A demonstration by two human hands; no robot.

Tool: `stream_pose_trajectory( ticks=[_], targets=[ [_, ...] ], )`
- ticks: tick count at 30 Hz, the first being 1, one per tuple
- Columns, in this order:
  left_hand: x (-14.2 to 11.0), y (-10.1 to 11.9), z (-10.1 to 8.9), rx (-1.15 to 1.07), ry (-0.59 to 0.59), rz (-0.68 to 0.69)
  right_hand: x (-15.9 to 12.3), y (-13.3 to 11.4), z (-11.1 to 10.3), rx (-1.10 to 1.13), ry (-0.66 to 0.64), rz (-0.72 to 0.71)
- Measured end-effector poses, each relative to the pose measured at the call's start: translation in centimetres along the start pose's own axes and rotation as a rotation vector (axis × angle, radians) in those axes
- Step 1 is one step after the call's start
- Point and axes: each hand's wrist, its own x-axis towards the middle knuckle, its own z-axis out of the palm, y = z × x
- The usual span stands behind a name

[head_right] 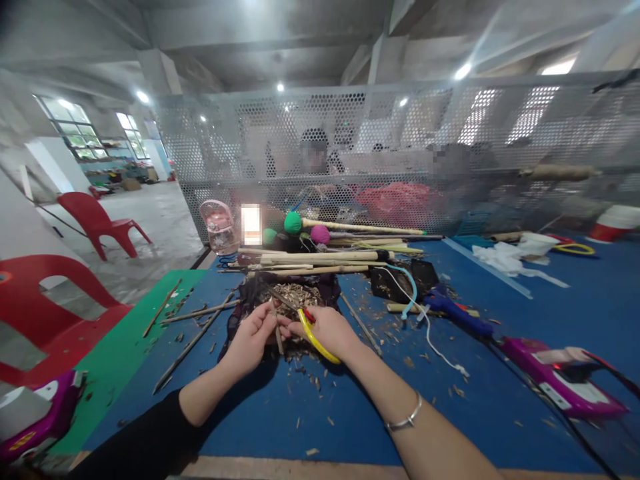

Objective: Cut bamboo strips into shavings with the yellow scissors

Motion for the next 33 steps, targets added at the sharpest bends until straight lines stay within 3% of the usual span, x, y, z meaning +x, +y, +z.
stream_pose_trajectory(
  ticks=[5,15,21,30,33],
  targets=[
    [0.3,-0.3,-0.2,-0.068,0.083,-0.018,-0.8,-0.8,0.2,-0.016,0.054,-0.008],
    [0.3,-0.6,0.1,-0.083,0.031,-0.021,-1.2,-2.1,1.0,-0.005,0.101,-0.057],
    [0.1,-0.4,0.0,0.008,0.083,0.03,-1.0,-1.8,1.8,-0.054,0.066,0.033],
    [0.1,-0.5,-0.3,0.075,0.058,0.038,-0.5,-0.8,1.5,-0.057,0.057,-0.008],
    [0.2,-0.6,-0.2,0.044,0.1,0.049,-0.4,-0.6,1.3,-0.045,0.052,0.006]
  ],
)
